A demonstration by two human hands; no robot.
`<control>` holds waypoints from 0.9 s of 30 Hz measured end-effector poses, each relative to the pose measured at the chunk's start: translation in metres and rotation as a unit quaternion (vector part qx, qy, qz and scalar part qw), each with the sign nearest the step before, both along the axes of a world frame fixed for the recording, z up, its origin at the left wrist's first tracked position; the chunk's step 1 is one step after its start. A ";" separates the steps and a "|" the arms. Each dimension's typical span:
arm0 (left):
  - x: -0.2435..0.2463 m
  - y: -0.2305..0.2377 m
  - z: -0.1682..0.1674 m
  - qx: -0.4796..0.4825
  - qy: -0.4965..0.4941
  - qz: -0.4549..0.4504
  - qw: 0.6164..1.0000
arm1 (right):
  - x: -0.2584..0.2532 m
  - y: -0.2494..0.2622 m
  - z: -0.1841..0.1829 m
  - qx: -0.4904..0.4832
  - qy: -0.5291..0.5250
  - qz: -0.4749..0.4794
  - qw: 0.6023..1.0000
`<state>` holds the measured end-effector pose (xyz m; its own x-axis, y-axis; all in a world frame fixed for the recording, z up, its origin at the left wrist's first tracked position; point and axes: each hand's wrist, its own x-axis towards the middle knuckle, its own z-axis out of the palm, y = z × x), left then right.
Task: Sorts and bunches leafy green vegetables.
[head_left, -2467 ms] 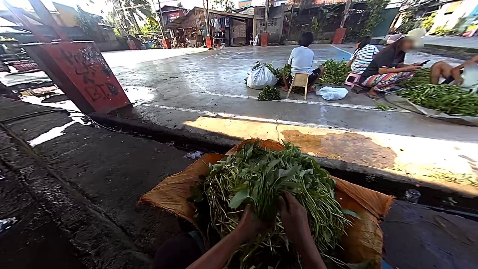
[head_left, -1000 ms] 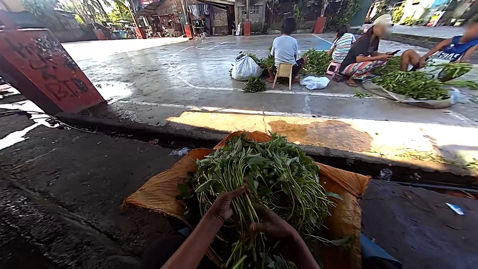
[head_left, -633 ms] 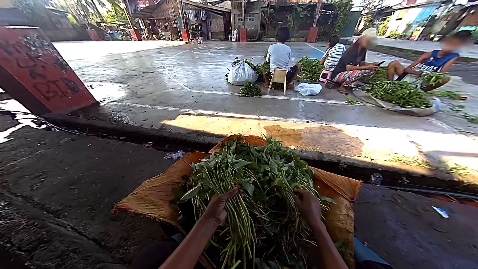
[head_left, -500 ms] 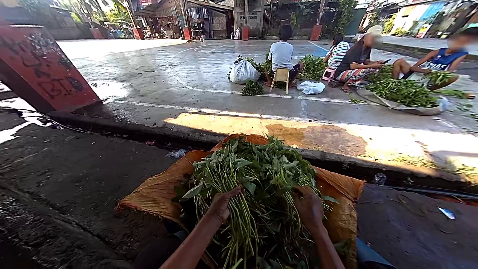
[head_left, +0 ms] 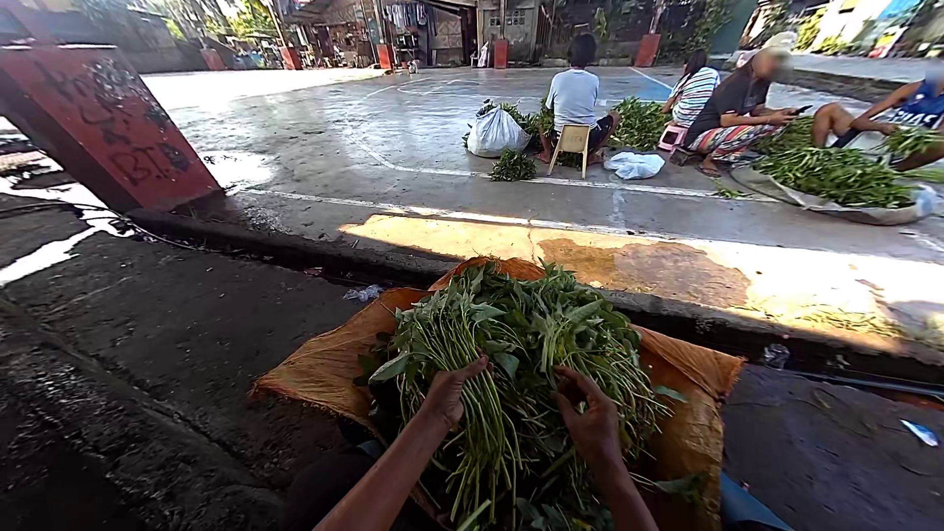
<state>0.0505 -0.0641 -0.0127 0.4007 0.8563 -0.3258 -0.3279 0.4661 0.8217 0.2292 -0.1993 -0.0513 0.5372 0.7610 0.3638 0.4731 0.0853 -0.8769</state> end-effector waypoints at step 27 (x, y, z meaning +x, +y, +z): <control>0.001 -0.003 -0.006 0.128 0.193 -0.043 0.972 | 0.019 0.040 -0.046 -0.127 0.253 0.119 0.952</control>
